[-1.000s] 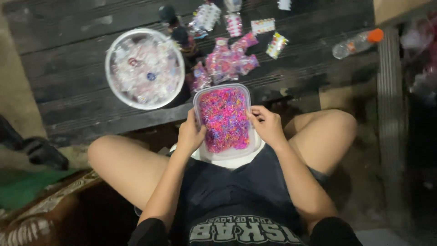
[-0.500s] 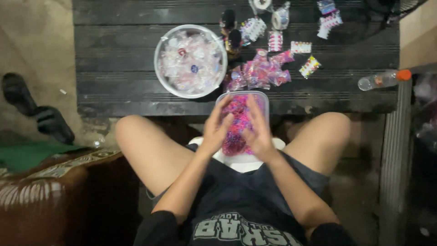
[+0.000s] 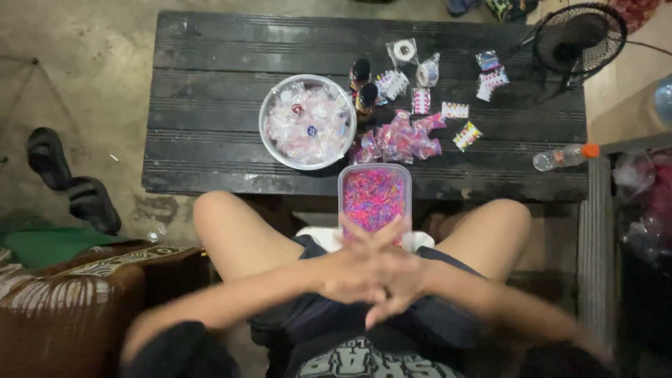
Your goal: Sorting small colorful rubber bands into a plastic container
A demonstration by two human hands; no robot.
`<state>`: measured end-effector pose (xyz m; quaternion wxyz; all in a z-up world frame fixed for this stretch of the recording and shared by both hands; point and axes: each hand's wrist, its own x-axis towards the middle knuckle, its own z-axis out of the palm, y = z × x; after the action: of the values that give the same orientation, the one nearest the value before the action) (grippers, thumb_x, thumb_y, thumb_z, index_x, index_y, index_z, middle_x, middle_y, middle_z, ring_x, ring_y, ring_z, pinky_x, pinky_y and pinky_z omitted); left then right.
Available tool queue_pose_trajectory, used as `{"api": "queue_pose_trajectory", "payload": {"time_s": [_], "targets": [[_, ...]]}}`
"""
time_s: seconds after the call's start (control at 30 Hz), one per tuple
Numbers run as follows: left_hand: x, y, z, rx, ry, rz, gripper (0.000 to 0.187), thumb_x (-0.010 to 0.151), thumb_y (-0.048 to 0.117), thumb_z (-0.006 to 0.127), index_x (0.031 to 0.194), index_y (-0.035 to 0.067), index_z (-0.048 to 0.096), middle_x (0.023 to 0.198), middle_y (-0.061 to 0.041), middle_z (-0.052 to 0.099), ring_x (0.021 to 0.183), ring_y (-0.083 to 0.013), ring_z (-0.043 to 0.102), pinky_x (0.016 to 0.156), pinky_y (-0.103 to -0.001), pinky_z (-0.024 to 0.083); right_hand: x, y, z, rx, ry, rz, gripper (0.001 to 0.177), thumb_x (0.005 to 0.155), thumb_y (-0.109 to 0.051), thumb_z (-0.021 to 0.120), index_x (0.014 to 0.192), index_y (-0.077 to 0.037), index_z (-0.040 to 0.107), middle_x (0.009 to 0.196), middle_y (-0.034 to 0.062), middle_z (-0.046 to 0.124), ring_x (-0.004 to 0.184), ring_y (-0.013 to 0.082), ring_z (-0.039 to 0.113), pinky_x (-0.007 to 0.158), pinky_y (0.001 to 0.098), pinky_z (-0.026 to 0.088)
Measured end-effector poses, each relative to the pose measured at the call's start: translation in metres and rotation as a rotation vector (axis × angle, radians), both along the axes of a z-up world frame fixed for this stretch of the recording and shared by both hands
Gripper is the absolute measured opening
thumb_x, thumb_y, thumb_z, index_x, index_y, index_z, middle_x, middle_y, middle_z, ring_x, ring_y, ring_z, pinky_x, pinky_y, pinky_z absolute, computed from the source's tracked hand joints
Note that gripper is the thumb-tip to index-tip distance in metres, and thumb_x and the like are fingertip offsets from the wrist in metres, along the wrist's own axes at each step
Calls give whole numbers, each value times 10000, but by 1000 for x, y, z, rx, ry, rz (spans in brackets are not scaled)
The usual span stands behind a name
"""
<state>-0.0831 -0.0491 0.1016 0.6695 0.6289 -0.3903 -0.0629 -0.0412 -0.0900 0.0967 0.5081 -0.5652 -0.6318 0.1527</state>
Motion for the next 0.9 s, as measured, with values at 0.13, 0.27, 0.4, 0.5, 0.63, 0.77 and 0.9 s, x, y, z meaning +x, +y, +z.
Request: {"api": "queue_pose_trajectory", "payload": {"time_s": [0.13, 0.27, 0.4, 0.5, 0.63, 0.77, 0.9], "targets": [[37, -93, 4, 335, -31, 457, 506, 907, 290, 448, 1326, 157, 198, 1412, -172, -53, 1313, -334, -28, 1016, -477, 306, -27, 109, 23, -183, -156, -9, 566, 835, -452, 476, 1286, -142, 332, 1397, 255, 68, 1308, 435, -7, 1057, 608, 49], [51, -100, -3, 661, -37, 927, 479, 851, 391, 488, 1260, 251, 282, 1389, -155, 82, 1273, -367, 126, 935, -514, 347, 7, 89, -54, -371, -293, -10, 497, 844, -460, 399, 1279, -232, 327, 1399, 241, 34, 1300, 434, -20, 1047, 588, 57], [52, -66, -21, 988, -38, 1415, 454, 795, 493, 528, 1193, 346, 365, 1367, -135, 218, 1231, -398, 279, 854, -551, 388, 7, 77, -91, -549, -439, -1, 444, 852, -466, 323, 1272, -323, 321, 1401, 227, -1, 1292, 434, -33, 1037, 568, 65], [44, -42, -39, 1162, -26, 1655, 443, 766, 544, 547, 1159, 394, 406, 1355, -125, 285, 1211, -413, 356, 813, -569, 408, -10, 87, -47, -680, -532, 9, 419, 859, -471, 265, 1267, -390, 316, 1403, 216, -26, 1286, 434, -43, 1029, 553, 72], [58, 16, -67, 853, -527, 1112, 334, 735, 496, 586, 1045, 392, 516, 1296, -136, 379, 1155, -406, 414, 835, -489, 422, 38, -8, -34, -844, -692, 10, 410, 867, -477, 189, 1260, -480, 309, 1405, 203, -61, 1279, 434, -56, 1019, 534, 80], [65, 62, -95, 515, -896, 502, 234, 704, 447, 625, 931, 390, 627, 1236, -147, 473, 1099, -401, 472, 856, -410, 436, 27, -79, -52, -483, -679, -501, 408, 687, -311, 586, 1091, -348, 548, 1243, 218, 399, 1001, 359, 543, 791, 342, 495], [47, 55, -79, 547, -142, 805, 492, 794, 475, 553, 1185, 185, 482, 1047, -34, 575, 1014, -198, 552, 869, -307, 436, 26, -80, -13, -600, -206, -689, 799, 723, -309, 591, 1378, -166, 158, 1314, 175, 362, 909, 410, 552, 671, 480, 513]]}}
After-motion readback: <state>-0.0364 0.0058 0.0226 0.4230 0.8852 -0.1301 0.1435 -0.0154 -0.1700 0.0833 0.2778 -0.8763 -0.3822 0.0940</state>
